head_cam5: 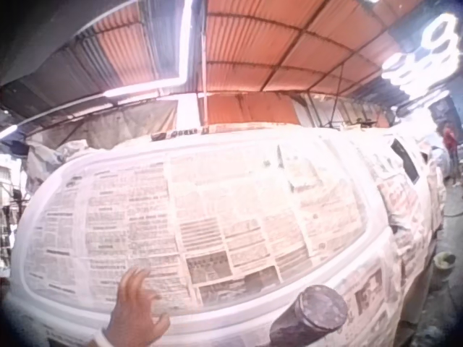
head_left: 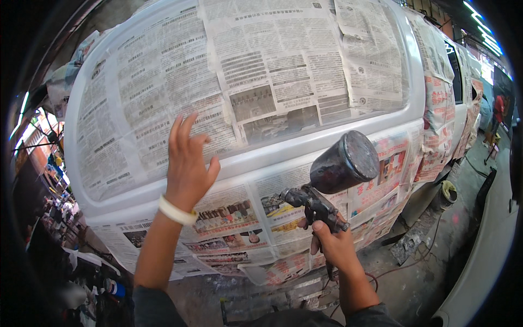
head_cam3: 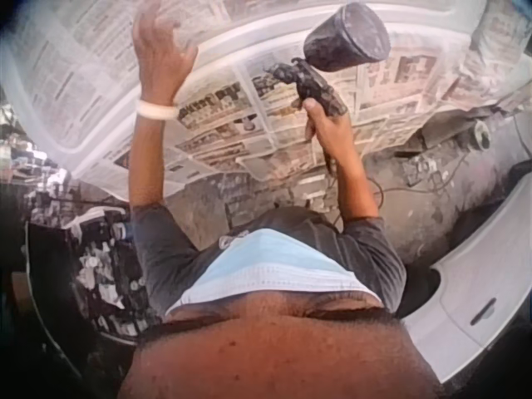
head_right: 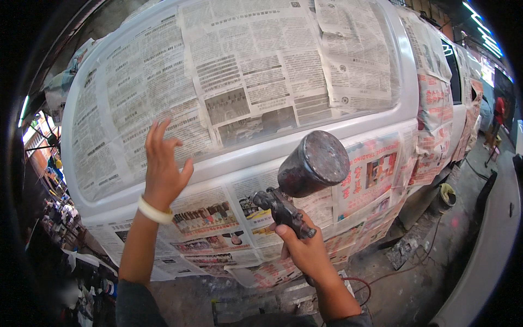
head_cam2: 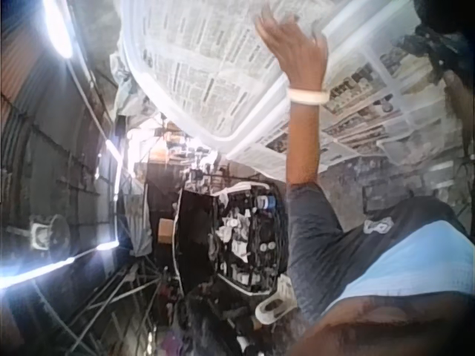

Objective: The person uses a spray gun to apply white paint to the exterior panels of a car, moving the gun in steady strokes across the masked bodywork.

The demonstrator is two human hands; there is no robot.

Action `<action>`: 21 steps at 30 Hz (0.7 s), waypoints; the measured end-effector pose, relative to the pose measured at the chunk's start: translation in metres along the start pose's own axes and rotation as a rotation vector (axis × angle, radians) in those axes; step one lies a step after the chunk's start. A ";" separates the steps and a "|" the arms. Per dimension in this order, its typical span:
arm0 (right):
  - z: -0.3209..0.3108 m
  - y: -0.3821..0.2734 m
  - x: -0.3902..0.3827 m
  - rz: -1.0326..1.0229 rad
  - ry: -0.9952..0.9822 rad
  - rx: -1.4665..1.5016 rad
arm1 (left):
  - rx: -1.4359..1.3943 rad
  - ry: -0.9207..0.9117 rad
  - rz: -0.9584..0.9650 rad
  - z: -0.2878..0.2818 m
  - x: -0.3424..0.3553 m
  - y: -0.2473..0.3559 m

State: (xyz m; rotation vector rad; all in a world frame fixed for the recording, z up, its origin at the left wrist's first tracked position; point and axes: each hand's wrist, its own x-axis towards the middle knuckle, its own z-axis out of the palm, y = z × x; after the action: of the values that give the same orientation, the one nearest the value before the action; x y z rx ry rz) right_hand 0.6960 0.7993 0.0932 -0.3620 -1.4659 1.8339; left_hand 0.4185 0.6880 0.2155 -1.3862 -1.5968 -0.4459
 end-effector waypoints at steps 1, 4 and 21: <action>-0.002 0.002 -0.004 0.015 0.002 0.022 | -0.031 0.031 -0.032 -0.004 -0.019 0.007; -0.014 0.015 -0.018 0.030 -0.029 0.016 | -0.605 -0.071 -0.359 0.000 -0.119 0.062; -0.037 0.120 -0.188 0.473 0.052 -0.179 | -1.389 -2.287 -0.556 0.085 -0.549 0.320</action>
State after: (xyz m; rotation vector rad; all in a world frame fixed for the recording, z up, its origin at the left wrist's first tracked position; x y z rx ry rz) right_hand 0.8028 0.6867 -0.0713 -0.9026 -1.6104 2.0341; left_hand 0.6292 0.5364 -0.3710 -2.7359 -4.0136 0.0635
